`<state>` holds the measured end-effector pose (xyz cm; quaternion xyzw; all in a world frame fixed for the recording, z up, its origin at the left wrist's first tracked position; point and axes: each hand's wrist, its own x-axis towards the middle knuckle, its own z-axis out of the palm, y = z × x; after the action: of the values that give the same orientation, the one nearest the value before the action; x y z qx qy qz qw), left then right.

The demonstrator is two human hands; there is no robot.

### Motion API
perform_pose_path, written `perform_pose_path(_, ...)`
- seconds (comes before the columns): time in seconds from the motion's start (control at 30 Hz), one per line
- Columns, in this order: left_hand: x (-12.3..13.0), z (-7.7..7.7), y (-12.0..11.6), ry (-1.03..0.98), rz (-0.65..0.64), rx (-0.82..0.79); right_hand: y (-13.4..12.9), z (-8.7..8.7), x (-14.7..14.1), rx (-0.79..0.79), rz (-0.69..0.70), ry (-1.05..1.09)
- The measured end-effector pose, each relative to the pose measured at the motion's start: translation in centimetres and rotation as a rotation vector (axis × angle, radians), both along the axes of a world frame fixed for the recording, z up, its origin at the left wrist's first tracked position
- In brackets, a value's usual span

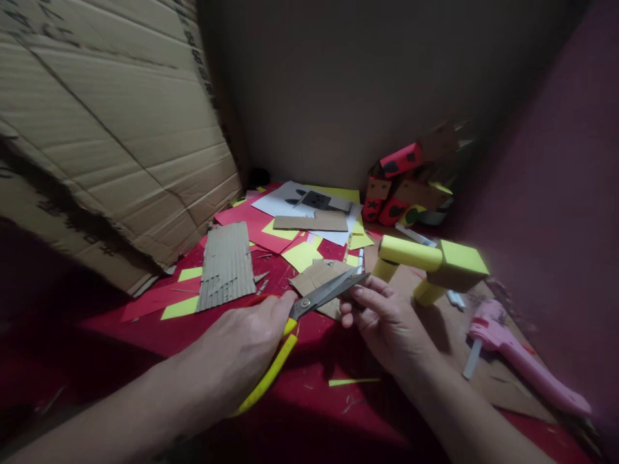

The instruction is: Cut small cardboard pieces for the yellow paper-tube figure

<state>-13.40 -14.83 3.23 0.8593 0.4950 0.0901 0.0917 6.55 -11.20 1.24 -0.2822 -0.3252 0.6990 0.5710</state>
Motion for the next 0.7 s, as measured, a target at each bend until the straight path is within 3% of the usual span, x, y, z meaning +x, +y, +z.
perform_pose_path(0.2,-0.8,0.7,1.2,0.002,0.050,-0.054,-0.1,0.1,0.1,-0.050,-0.019,-0.049)
perform_pose_path(0.33,-0.9,0.7,5.4,0.186,0.251,0.029,-0.1,0.0,0.2,-0.019,0.009,-0.119)
perform_pose_path(0.4,-0.9,0.6,7.7,0.222,0.277,0.021,-0.1,0.0,0.2,-0.008,0.025,-0.157)
perform_pose_path(0.53,-1.1,0.8,10.5,0.232,0.277,0.013,0.3,0.5,0.2,0.015,0.046,-0.230)
perform_pose_path(0.7,-0.4,3.4,10.3,0.133,0.183,0.082,1.7,1.7,-0.1,0.067,0.077,-0.268)
